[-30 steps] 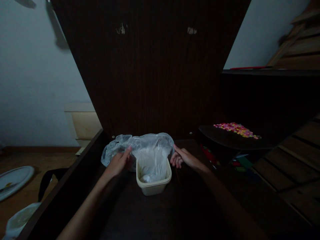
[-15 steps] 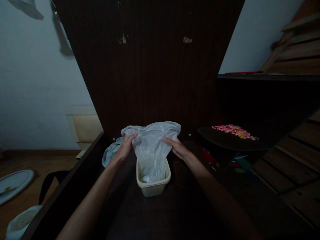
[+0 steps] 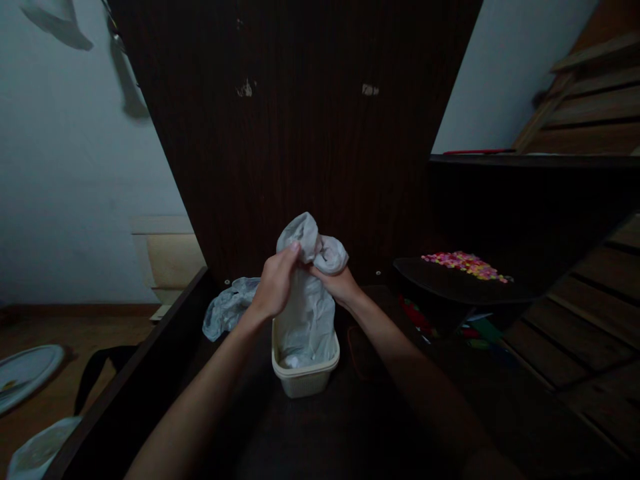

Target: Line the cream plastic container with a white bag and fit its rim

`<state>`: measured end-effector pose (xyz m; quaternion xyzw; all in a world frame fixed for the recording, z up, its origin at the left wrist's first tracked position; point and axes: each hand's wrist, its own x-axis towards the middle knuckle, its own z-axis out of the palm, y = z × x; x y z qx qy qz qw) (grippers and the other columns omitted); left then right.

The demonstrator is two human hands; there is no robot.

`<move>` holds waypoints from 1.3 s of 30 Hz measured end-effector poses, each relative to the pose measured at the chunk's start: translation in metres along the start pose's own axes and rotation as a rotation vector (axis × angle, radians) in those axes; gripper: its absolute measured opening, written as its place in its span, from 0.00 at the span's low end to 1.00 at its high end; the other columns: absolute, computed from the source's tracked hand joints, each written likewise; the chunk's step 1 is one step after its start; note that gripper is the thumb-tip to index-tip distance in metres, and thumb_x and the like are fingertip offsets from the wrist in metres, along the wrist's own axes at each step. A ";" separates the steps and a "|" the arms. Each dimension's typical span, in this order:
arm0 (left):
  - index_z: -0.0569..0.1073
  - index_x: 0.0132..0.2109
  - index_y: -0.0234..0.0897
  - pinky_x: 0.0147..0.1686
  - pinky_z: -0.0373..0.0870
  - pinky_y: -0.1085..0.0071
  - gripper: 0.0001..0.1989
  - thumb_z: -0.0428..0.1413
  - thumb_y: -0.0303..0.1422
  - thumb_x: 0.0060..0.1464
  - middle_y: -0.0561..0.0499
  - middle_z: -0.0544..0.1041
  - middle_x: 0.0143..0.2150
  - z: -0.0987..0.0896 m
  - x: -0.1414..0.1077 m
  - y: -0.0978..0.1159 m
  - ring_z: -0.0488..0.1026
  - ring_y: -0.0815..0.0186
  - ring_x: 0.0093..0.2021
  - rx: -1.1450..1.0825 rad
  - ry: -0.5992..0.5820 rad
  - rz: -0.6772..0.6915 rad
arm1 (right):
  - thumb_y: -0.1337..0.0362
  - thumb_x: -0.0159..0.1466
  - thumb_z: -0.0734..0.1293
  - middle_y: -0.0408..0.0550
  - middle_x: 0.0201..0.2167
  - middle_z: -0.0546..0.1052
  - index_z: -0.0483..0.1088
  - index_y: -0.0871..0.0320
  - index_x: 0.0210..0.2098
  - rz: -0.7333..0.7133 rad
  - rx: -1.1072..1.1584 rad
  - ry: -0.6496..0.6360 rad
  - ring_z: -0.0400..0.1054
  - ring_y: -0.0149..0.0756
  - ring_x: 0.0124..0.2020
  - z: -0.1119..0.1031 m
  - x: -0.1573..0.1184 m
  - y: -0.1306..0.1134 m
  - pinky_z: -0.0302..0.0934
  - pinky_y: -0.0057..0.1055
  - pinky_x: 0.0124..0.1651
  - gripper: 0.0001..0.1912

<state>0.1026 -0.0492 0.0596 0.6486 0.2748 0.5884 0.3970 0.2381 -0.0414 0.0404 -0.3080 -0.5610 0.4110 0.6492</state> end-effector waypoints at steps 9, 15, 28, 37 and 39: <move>0.74 0.46 0.35 0.47 0.73 0.61 0.21 0.62 0.45 0.52 0.45 0.79 0.46 -0.026 -0.026 -0.002 0.77 0.57 0.46 0.248 -0.070 -0.126 | 0.56 0.50 0.78 0.46 0.39 0.80 0.72 0.55 0.35 0.033 0.113 0.155 0.75 0.40 0.44 -0.013 -0.004 -0.027 0.68 0.39 0.54 0.18; 0.69 0.56 0.34 0.50 0.73 0.58 0.31 0.67 0.38 0.46 0.43 0.78 0.51 -0.005 -0.032 -0.021 0.76 0.54 0.50 0.055 -0.360 -0.269 | 0.59 0.48 0.80 0.42 0.38 0.79 0.71 0.54 0.38 0.116 0.298 0.080 0.75 0.37 0.41 0.006 -0.007 -0.038 0.70 0.36 0.51 0.21; 0.69 0.36 0.37 0.29 0.63 0.74 0.12 0.55 0.30 0.39 0.56 0.70 0.30 -0.005 -0.029 -0.037 0.66 0.67 0.30 0.058 -0.348 -0.416 | 0.72 0.45 0.73 0.45 0.38 0.77 0.67 0.53 0.36 -0.054 -0.039 0.662 0.73 0.37 0.40 -0.103 0.012 -0.035 0.70 0.36 0.43 0.20; 0.72 0.48 0.35 0.38 0.69 0.71 0.21 0.59 0.28 0.42 0.52 0.76 0.38 0.004 -0.024 -0.032 0.71 0.64 0.38 0.068 -0.453 -0.312 | 0.62 0.60 0.69 0.49 0.40 0.81 0.78 0.57 0.40 -0.140 -0.817 -0.176 0.74 0.40 0.42 -0.081 -0.026 -0.057 0.64 0.38 0.48 0.10; 0.72 0.51 0.34 0.44 0.71 0.68 0.24 0.61 0.29 0.43 0.49 0.78 0.43 0.005 -0.023 -0.031 0.72 0.61 0.42 0.080 -0.498 -0.256 | 0.62 0.61 0.69 0.49 0.39 0.81 0.78 0.58 0.41 -0.066 -0.825 -0.276 0.75 0.40 0.40 -0.080 -0.026 -0.055 0.65 0.36 0.45 0.11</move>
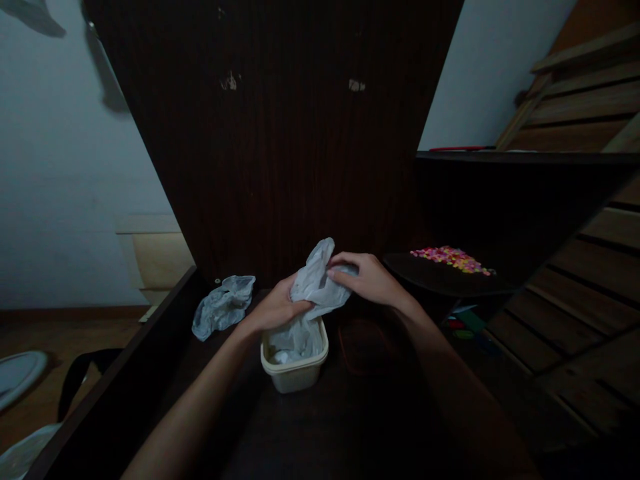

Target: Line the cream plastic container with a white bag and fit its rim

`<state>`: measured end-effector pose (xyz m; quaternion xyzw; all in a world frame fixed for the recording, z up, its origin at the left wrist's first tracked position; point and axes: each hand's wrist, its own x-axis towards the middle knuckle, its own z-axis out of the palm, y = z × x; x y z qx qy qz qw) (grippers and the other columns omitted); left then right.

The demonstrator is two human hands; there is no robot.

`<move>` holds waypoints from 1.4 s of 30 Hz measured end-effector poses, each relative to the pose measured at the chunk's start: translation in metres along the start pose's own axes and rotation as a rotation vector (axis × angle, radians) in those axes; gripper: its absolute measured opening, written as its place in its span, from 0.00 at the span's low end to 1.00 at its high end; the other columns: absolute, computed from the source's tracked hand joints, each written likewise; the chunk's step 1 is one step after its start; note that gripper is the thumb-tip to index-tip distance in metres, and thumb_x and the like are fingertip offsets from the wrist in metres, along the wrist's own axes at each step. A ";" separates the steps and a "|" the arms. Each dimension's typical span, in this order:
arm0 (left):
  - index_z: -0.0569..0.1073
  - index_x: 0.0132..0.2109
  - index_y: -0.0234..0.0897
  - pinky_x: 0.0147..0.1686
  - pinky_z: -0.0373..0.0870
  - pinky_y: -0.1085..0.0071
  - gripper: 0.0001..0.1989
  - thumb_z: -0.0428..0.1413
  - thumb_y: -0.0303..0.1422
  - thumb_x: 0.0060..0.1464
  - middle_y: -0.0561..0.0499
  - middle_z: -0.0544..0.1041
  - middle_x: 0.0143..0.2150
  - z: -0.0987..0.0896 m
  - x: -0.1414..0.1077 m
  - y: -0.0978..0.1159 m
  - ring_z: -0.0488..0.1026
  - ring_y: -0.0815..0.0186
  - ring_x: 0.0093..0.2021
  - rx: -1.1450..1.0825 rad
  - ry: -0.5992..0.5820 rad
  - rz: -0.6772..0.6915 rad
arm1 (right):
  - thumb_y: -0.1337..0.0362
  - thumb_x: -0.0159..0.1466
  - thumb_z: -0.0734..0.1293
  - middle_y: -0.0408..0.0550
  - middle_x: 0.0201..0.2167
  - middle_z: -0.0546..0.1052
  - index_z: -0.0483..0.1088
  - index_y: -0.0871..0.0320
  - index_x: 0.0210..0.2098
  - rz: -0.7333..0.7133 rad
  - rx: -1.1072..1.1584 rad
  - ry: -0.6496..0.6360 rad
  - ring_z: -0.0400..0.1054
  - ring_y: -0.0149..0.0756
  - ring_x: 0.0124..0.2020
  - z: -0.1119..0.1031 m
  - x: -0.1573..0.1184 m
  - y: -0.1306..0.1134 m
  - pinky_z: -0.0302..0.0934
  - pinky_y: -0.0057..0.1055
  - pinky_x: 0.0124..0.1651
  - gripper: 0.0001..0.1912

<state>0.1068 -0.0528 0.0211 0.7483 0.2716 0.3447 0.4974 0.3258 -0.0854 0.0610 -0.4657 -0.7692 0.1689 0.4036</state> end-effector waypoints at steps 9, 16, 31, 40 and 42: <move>0.73 0.52 0.33 0.45 0.71 0.66 0.24 0.59 0.31 0.46 0.47 0.78 0.44 -0.007 -0.003 -0.007 0.72 0.61 0.42 0.087 0.013 -0.014 | 0.63 0.49 0.78 0.40 0.28 0.72 0.73 0.57 0.37 0.138 0.492 0.045 0.67 0.31 0.30 -0.026 -0.020 0.034 0.61 0.29 0.33 0.17; 0.73 0.54 0.32 0.48 0.71 0.64 0.25 0.59 0.29 0.46 0.46 0.78 0.47 -0.004 -0.001 -0.006 0.73 0.60 0.44 0.092 -0.031 0.012 | 0.56 0.54 0.77 0.45 0.32 0.76 0.73 0.58 0.39 0.243 0.559 -0.127 0.69 0.32 0.33 -0.021 -0.035 0.037 0.61 0.28 0.34 0.19; 0.74 0.52 0.35 0.47 0.71 0.65 0.19 0.57 0.27 0.52 0.47 0.78 0.46 -0.004 0.000 -0.004 0.74 0.60 0.44 0.256 -0.066 0.113 | 0.57 0.59 0.73 0.43 0.25 0.76 0.77 0.58 0.32 0.211 0.369 -0.203 0.67 0.31 0.27 -0.015 -0.036 0.008 0.61 0.28 0.30 0.10; 0.74 0.53 0.35 0.46 0.73 0.65 0.21 0.60 0.31 0.52 0.47 0.79 0.47 0.002 0.000 0.000 0.74 0.59 0.44 0.242 -0.051 0.115 | 0.58 0.62 0.72 0.49 0.38 0.78 0.78 0.57 0.40 0.061 0.241 -0.057 0.72 0.37 0.37 0.029 -0.029 0.014 0.65 0.32 0.38 0.11; 0.74 0.54 0.35 0.46 0.73 0.65 0.21 0.60 0.32 0.51 0.47 0.79 0.46 0.001 -0.001 0.000 0.75 0.59 0.44 0.262 -0.042 0.118 | 0.59 0.62 0.71 0.48 0.36 0.78 0.77 0.57 0.34 0.051 0.265 -0.013 0.72 0.37 0.37 0.031 -0.028 0.013 0.65 0.33 0.39 0.08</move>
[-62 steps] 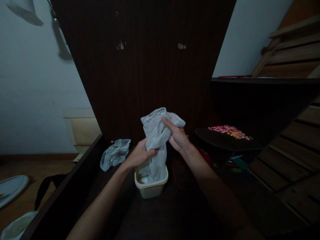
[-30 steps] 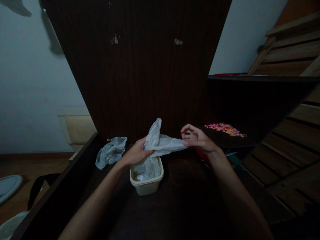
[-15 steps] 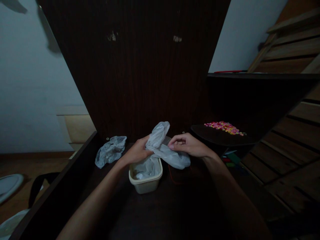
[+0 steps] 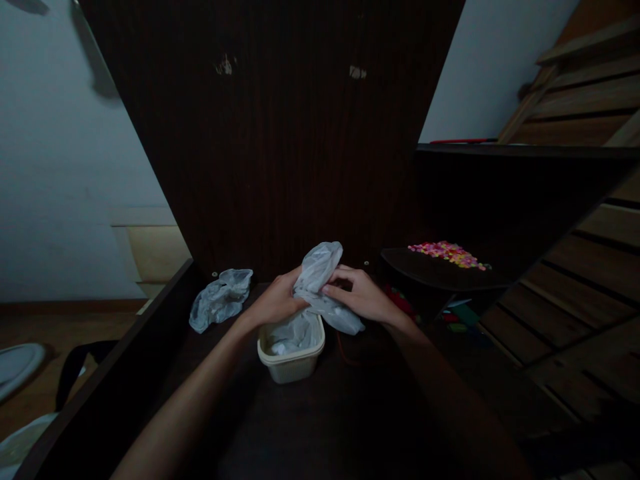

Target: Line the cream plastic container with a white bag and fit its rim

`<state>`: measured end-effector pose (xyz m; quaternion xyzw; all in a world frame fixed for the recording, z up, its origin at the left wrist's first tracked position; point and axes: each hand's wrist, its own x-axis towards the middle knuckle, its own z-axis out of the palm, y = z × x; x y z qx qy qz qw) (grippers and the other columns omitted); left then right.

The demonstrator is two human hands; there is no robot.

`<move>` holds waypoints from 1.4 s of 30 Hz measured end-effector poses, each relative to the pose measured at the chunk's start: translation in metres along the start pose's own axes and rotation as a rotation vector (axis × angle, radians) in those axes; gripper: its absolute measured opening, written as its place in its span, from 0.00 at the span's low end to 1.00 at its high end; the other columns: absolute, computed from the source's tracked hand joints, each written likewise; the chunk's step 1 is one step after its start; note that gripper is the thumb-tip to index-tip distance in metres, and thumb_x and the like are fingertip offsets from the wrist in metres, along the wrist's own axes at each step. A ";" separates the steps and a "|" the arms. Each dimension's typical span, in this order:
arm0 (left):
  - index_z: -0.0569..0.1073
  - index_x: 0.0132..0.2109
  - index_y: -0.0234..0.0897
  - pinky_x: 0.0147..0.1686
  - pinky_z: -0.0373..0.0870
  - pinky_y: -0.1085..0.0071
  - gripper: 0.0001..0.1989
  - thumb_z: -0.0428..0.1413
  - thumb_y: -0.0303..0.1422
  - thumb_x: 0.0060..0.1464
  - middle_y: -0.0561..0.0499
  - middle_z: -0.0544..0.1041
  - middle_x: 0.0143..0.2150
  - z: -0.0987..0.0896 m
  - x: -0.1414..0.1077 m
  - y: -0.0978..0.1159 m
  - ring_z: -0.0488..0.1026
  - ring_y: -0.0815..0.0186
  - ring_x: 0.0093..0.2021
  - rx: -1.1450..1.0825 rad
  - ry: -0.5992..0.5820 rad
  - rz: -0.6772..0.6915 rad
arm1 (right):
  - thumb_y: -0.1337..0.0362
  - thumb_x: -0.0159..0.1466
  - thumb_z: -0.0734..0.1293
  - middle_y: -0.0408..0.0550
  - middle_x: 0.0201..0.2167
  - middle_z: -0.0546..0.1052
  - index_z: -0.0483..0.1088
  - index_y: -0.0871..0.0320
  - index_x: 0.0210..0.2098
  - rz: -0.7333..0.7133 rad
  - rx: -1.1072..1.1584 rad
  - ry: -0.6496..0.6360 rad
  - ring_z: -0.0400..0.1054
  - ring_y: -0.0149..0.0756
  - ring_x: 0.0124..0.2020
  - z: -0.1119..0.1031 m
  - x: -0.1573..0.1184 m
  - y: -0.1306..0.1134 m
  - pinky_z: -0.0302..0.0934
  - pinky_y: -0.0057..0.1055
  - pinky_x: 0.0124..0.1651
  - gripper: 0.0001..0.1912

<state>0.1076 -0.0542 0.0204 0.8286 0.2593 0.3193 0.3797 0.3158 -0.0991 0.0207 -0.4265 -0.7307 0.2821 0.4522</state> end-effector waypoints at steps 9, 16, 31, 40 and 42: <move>0.73 0.56 0.35 0.45 0.72 0.67 0.24 0.59 0.29 0.50 0.47 0.79 0.49 -0.001 -0.001 -0.001 0.75 0.60 0.44 0.002 0.009 0.003 | 0.55 0.56 0.76 0.40 0.28 0.75 0.68 0.55 0.40 0.239 0.361 -0.109 0.65 0.27 0.23 0.000 -0.007 -0.014 0.58 0.25 0.23 0.19; 0.73 0.54 0.35 0.41 0.72 0.68 0.21 0.59 0.30 0.52 0.47 0.79 0.46 0.001 -0.001 0.002 0.74 0.60 0.41 0.021 0.010 0.011 | 0.56 0.59 0.74 0.42 0.31 0.75 0.72 0.57 0.40 0.104 0.156 -0.073 0.66 0.29 0.26 0.000 -0.009 -0.017 0.59 0.27 0.27 0.14; 0.75 0.47 0.35 0.42 0.70 0.68 0.18 0.51 0.25 0.49 0.50 0.78 0.40 -0.004 -0.005 -0.005 0.74 0.60 0.41 0.094 0.003 -0.031 | 0.56 0.61 0.68 0.42 0.23 0.75 0.75 0.57 0.32 0.153 0.037 0.122 0.67 0.33 0.25 -0.020 -0.014 0.003 0.59 0.30 0.29 0.11; 0.75 0.46 0.34 0.41 0.72 0.67 0.14 0.52 0.29 0.53 0.49 0.79 0.40 -0.002 -0.002 -0.005 0.75 0.61 0.39 0.153 -0.014 -0.067 | 0.60 0.62 0.63 0.51 0.36 0.79 0.74 0.58 0.41 0.154 -0.308 0.412 0.71 0.37 0.31 -0.038 -0.028 0.027 0.66 0.36 0.35 0.12; 0.74 0.47 0.33 0.43 0.72 0.66 0.15 0.51 0.29 0.53 0.49 0.79 0.40 0.001 0.000 -0.003 0.75 0.60 0.40 0.156 -0.009 -0.049 | 0.60 0.62 0.66 0.55 0.44 0.77 0.73 0.58 0.46 -0.078 -0.451 0.437 0.72 0.44 0.41 -0.031 -0.026 0.007 0.68 0.43 0.44 0.15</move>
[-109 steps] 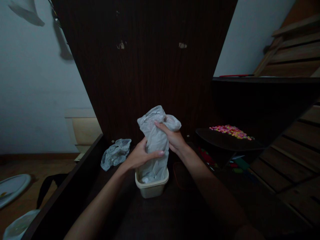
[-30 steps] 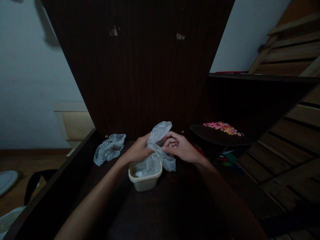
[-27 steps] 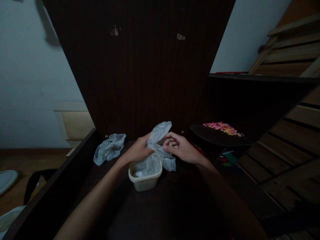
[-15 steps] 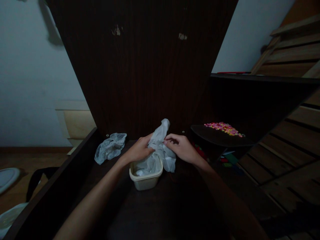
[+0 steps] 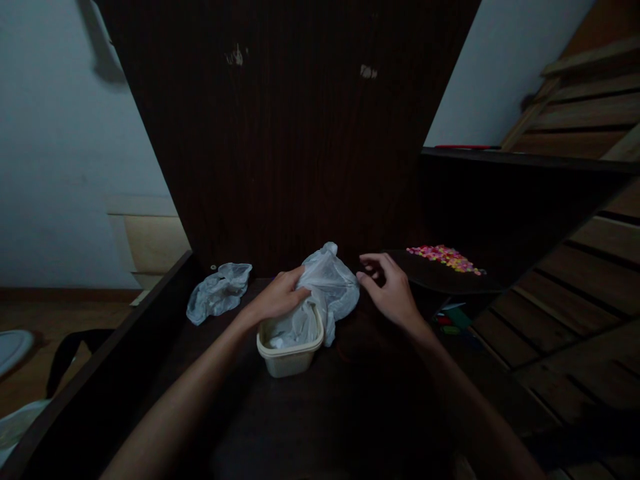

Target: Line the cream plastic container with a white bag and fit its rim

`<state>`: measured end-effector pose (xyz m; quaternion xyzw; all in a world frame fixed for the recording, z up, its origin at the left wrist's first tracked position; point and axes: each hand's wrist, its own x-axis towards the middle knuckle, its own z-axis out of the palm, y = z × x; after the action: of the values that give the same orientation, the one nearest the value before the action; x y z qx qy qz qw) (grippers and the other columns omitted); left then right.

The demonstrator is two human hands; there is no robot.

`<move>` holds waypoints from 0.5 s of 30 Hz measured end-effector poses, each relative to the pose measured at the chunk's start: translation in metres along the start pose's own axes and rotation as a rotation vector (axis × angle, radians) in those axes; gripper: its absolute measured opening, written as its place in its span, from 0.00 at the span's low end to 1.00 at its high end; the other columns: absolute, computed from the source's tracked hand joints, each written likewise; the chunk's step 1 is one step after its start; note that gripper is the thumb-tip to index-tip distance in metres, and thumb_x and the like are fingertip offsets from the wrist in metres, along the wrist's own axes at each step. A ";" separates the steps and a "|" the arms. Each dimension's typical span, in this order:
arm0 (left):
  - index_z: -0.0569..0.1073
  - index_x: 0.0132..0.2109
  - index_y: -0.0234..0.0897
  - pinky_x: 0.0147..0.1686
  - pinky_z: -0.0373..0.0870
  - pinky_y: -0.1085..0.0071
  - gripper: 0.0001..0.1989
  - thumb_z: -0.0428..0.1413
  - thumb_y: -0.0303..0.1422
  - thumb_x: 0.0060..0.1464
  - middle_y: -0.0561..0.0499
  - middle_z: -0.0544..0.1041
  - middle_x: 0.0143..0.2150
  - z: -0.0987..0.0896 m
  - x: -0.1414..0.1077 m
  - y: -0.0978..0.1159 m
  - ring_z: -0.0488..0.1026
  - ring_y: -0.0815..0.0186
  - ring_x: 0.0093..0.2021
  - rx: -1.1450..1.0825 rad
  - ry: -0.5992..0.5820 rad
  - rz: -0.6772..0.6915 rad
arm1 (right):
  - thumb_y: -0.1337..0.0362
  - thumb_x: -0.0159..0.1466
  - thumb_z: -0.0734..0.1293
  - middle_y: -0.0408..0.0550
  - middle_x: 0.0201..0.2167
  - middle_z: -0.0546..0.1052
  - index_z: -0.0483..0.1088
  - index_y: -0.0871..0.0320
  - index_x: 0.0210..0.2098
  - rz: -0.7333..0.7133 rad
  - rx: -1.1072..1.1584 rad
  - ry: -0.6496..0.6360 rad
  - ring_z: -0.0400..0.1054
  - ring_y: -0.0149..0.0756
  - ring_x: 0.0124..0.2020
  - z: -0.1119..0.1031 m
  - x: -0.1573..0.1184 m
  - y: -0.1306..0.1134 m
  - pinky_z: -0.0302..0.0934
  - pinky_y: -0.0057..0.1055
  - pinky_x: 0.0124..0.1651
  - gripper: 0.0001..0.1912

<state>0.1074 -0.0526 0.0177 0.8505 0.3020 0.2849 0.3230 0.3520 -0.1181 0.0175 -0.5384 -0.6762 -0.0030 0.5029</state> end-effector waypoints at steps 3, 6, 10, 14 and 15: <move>0.74 0.49 0.33 0.44 0.72 0.65 0.17 0.50 0.27 0.53 0.48 0.80 0.42 0.004 0.003 0.000 0.76 0.60 0.40 0.016 0.026 0.030 | 0.60 0.61 0.71 0.58 0.57 0.72 0.65 0.56 0.59 -0.411 -0.076 -0.161 0.64 0.51 0.60 0.003 0.005 -0.037 0.61 0.52 0.61 0.28; 0.75 0.48 0.33 0.45 0.73 0.63 0.16 0.52 0.27 0.52 0.46 0.80 0.43 0.008 0.005 -0.004 0.77 0.58 0.41 0.059 0.078 0.026 | 0.66 0.60 0.70 0.59 0.68 0.61 0.54 0.59 0.69 -0.612 -0.156 -0.424 0.47 0.51 0.72 0.018 0.013 -0.055 0.50 0.53 0.70 0.40; 0.75 0.49 0.31 0.49 0.73 0.60 0.16 0.55 0.26 0.52 0.41 0.80 0.48 0.008 0.006 -0.005 0.77 0.55 0.47 0.032 0.125 0.059 | 0.79 0.57 0.65 0.58 0.70 0.58 0.46 0.56 0.73 -0.618 -0.201 -0.606 0.47 0.49 0.72 0.039 0.029 -0.047 0.50 0.51 0.69 0.48; 0.75 0.47 0.32 0.49 0.73 0.60 0.13 0.58 0.28 0.54 0.43 0.80 0.48 0.005 0.004 -0.002 0.76 0.56 0.47 -0.028 0.119 0.093 | 0.80 0.60 0.61 0.51 0.60 0.70 0.44 0.47 0.73 -0.573 -0.239 -0.732 0.66 0.43 0.58 0.044 0.043 -0.041 0.62 0.44 0.58 0.47; 0.75 0.46 0.32 0.48 0.73 0.60 0.12 0.58 0.29 0.54 0.44 0.80 0.47 0.004 0.003 -0.002 0.76 0.57 0.46 -0.024 0.126 0.083 | 0.80 0.60 0.60 0.52 0.56 0.73 0.45 0.47 0.73 -0.545 -0.295 -0.738 0.67 0.43 0.54 0.043 0.045 -0.041 0.62 0.43 0.55 0.46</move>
<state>0.1117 -0.0506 0.0148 0.8387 0.2828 0.3548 0.3012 0.2965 -0.0792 0.0496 -0.3721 -0.9184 -0.0391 0.1285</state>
